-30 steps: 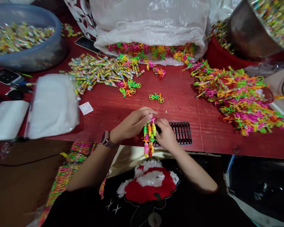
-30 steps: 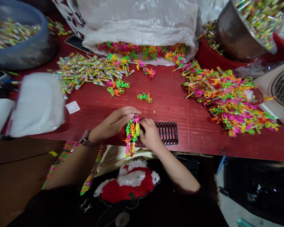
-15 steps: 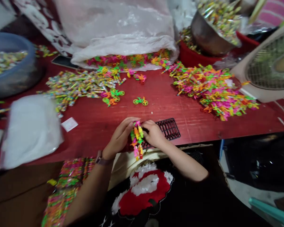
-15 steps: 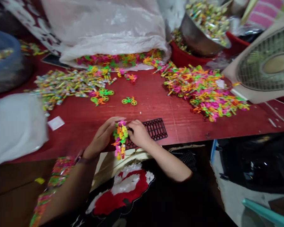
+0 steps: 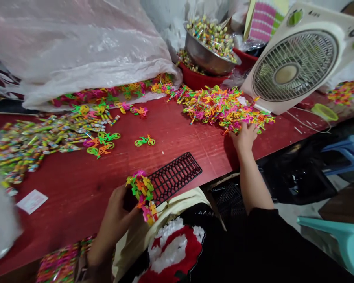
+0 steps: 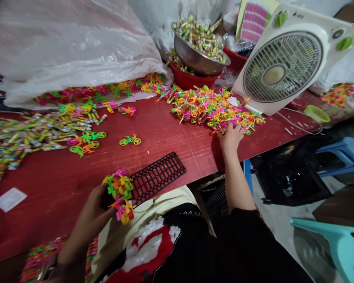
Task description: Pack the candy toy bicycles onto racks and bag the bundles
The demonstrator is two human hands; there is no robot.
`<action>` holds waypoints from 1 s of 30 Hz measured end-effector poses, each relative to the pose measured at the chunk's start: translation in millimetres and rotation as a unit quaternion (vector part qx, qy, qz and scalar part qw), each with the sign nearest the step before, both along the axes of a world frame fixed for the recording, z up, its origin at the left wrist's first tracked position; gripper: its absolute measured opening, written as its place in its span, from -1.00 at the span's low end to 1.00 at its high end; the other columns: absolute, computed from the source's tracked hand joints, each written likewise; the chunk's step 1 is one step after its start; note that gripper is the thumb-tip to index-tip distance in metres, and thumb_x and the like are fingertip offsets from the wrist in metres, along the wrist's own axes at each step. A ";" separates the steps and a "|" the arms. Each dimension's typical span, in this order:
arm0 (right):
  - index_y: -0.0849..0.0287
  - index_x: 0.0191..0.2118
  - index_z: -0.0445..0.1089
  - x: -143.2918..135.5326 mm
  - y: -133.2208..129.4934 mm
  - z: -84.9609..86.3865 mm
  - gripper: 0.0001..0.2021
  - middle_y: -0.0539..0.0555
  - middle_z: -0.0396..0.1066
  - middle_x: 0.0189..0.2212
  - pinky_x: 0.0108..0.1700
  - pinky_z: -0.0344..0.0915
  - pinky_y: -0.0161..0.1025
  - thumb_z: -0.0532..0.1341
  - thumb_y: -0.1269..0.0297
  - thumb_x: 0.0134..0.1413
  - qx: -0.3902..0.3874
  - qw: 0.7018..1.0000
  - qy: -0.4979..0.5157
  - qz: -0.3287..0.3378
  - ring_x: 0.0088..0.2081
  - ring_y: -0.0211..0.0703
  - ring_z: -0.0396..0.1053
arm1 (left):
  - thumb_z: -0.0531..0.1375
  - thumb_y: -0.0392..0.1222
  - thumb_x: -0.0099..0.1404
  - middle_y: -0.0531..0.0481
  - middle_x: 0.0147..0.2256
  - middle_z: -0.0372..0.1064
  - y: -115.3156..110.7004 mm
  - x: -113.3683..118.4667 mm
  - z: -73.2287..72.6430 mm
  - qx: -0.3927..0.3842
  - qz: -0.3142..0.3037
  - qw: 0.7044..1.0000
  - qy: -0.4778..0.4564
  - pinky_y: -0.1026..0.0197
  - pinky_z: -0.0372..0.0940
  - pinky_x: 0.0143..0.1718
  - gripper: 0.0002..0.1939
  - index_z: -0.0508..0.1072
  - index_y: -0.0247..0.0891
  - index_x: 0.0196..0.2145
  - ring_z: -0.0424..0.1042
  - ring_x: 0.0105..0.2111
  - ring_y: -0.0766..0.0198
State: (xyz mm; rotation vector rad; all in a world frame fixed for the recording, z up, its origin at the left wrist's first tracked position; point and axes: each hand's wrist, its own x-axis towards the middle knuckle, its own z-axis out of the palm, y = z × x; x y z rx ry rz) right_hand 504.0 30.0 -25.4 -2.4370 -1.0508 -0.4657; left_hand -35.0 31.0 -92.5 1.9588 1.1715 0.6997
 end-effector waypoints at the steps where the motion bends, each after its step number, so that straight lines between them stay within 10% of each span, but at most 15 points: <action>1: 0.23 0.16 0.40 1.7 0.8 -3.7 -0.53 0.41 0.30 0.11 0.14 0.23 0.22 0.36 0.25 0.14 -0.004 1.000 -0.007 0.018 0.14 0.30 0.25 | 0.31 0.05 0.26 -0.22 0.07 0.43 3.6 3.7 -1.7 0.021 0.007 1.000 0.017 -0.21 0.31 0.08 -0.44 0.39 -0.12 0.16 0.40 0.07 -0.19; 6: 0.30 0.10 0.44 -9.0 0.8 -19.0 -0.65 0.37 0.37 -0.01 0.12 0.29 0.04 0.14 0.41 0.23 0.024 0.995 -0.008 0.095 0.01 0.15 0.34 | 0.28 0.04 0.23 -0.17 -0.09 0.49 12.8 22.5 -0.6 0.078 0.046 0.992 0.083 -0.14 0.27 -0.05 -0.75 0.51 -0.13 -0.22 0.37 -0.04 -0.19; 20: 0.21 -0.08 0.52 -69.1 -17.7 -22.6 -0.72 0.20 0.51 -0.24 -0.07 0.39 -0.06 0.15 0.42 0.13 0.035 0.980 0.084 0.179 -0.22 0.04 0.42 | 0.21 0.02 0.26 -0.23 -0.17 0.51 16.5 20.4 -12.7 0.146 0.043 0.985 0.084 -0.09 0.29 -0.12 -0.75 0.52 -0.21 -0.29 0.39 -0.12 -0.13; 26: 0.20 -0.09 0.52 -16.2 -21.0 -0.6 -0.72 0.25 0.52 -0.15 0.15 0.30 0.09 0.14 0.21 0.24 0.150 0.987 0.027 0.053 -0.05 0.11 0.41 | 0.20 -0.03 0.30 -0.23 -0.17 0.50 15.8 19.0 -13.9 0.176 0.029 0.981 0.075 -0.07 0.29 -0.13 -0.78 0.51 -0.22 -0.28 0.39 -0.12 -0.11; 30: 0.15 0.18 0.45 13.7 -5.1 -1.1 -0.54 0.33 0.42 0.12 0.23 0.17 0.33 0.10 0.03 0.32 0.031 0.995 0.086 0.045 0.17 0.27 0.27 | 0.18 -0.04 0.31 -0.23 -0.18 0.50 14.6 20.4 -12.9 0.185 0.034 0.979 0.083 -0.07 0.28 -0.13 -0.79 0.51 -0.21 -0.27 0.39 -0.13 -0.12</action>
